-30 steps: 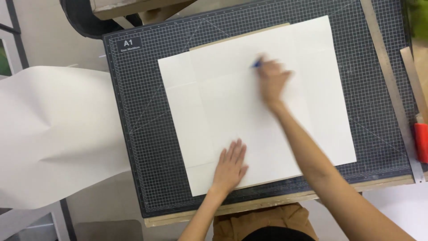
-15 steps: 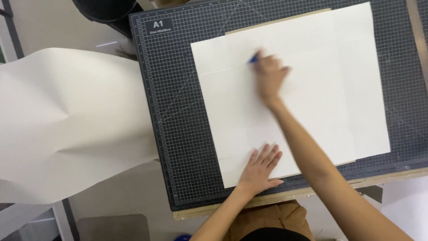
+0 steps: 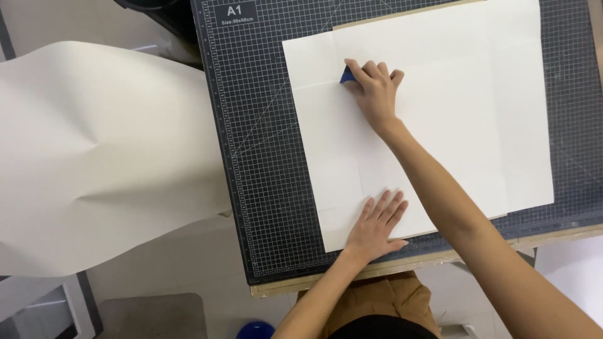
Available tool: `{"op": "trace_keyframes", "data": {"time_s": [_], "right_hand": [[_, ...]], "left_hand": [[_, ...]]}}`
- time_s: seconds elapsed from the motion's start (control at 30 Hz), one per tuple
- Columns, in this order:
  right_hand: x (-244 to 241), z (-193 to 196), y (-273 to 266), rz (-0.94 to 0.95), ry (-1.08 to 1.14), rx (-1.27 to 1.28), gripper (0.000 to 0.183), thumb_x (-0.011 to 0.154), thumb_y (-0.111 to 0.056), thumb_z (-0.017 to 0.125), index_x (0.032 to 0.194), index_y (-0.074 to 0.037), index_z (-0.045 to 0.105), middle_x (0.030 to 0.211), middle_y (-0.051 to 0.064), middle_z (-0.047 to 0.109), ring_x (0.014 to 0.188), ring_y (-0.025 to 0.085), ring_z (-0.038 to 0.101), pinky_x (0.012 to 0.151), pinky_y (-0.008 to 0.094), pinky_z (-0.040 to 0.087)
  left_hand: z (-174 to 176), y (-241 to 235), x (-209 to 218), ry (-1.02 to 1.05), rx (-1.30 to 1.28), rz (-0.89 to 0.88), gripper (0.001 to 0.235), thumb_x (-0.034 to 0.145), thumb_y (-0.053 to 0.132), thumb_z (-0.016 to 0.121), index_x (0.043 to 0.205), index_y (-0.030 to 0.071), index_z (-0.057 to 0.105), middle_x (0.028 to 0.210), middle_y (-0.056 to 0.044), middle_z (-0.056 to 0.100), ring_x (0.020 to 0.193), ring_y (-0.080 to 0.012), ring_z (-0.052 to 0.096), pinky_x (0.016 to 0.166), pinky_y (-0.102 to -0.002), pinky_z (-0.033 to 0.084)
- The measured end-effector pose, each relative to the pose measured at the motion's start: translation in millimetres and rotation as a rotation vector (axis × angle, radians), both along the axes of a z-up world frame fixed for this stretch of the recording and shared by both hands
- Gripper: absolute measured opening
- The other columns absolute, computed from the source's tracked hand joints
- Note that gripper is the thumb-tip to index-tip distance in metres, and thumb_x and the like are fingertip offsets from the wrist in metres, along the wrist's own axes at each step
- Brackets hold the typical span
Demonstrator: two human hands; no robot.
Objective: Applying adhesive to cardboard using a roller and then bonding it to paper using a scraper.
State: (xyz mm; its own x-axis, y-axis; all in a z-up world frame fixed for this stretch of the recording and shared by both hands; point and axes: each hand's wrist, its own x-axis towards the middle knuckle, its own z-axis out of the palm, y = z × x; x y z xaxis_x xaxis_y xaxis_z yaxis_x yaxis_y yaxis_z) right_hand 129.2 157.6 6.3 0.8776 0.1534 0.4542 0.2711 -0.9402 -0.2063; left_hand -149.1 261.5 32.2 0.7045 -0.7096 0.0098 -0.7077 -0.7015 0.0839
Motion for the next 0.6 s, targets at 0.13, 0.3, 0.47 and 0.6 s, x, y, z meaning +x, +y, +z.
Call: {"op": "trace_keyframes", "data": {"time_s": [0.13,0.3,0.47,0.6], "right_hand": [[-54.3,-2.2,-12.4,0.029,0.124,0.000,0.042,0.090,-0.031,0.080,0.130,-0.026,0.069,0.087,-0.002,0.059,0.085,0.020,0.053,0.083,0.046,0.028],[-16.9,-11.2,-11.7,-0.002,0.101,0.028,0.045,0.089,-0.033,0.081,0.132,-0.025,0.068,0.090,0.000,0.060,0.086,0.022,0.053,0.083,0.049,0.030],[-39.1,-6.1,-10.0,-0.016,0.132,0.021,0.046,0.089,-0.031,0.081,0.133,-0.027,0.066,0.090,-0.003,0.059,0.087,0.019,0.053,0.084,0.045,0.030],[-31.3,-1.5,-9.7,-0.015,0.150,0.045,0.043,0.088,-0.030,0.081,0.129,-0.023,0.069,0.090,0.002,0.062,0.087,0.025,0.055,0.084,0.049,0.030]], "left_hand": [[-18.9,-5.6,-6.7,0.105,-0.041,0.022,0.107,0.084,0.091,0.042,0.164,0.026,0.012,0.171,0.001,0.007,0.157,-0.0242,0.006,0.126,-0.046,0.011],[-21.0,-5.8,-10.3,0.466,-0.393,0.022,0.095,0.085,0.068,0.034,0.163,0.020,0.011,0.172,-0.003,0.006,0.159,-0.0280,0.006,0.127,-0.054,0.008],[-19.0,-4.8,-6.9,0.375,-0.341,0.030,0.096,0.084,0.070,0.036,0.163,0.019,0.013,0.172,-0.004,0.010,0.159,-0.0277,0.009,0.127,-0.052,0.011],[-16.4,-5.5,-7.1,0.086,-0.059,0.023,0.110,0.081,0.093,0.045,0.163,0.026,0.014,0.171,0.000,0.010,0.157,-0.0242,0.010,0.126,-0.048,0.011]]}}
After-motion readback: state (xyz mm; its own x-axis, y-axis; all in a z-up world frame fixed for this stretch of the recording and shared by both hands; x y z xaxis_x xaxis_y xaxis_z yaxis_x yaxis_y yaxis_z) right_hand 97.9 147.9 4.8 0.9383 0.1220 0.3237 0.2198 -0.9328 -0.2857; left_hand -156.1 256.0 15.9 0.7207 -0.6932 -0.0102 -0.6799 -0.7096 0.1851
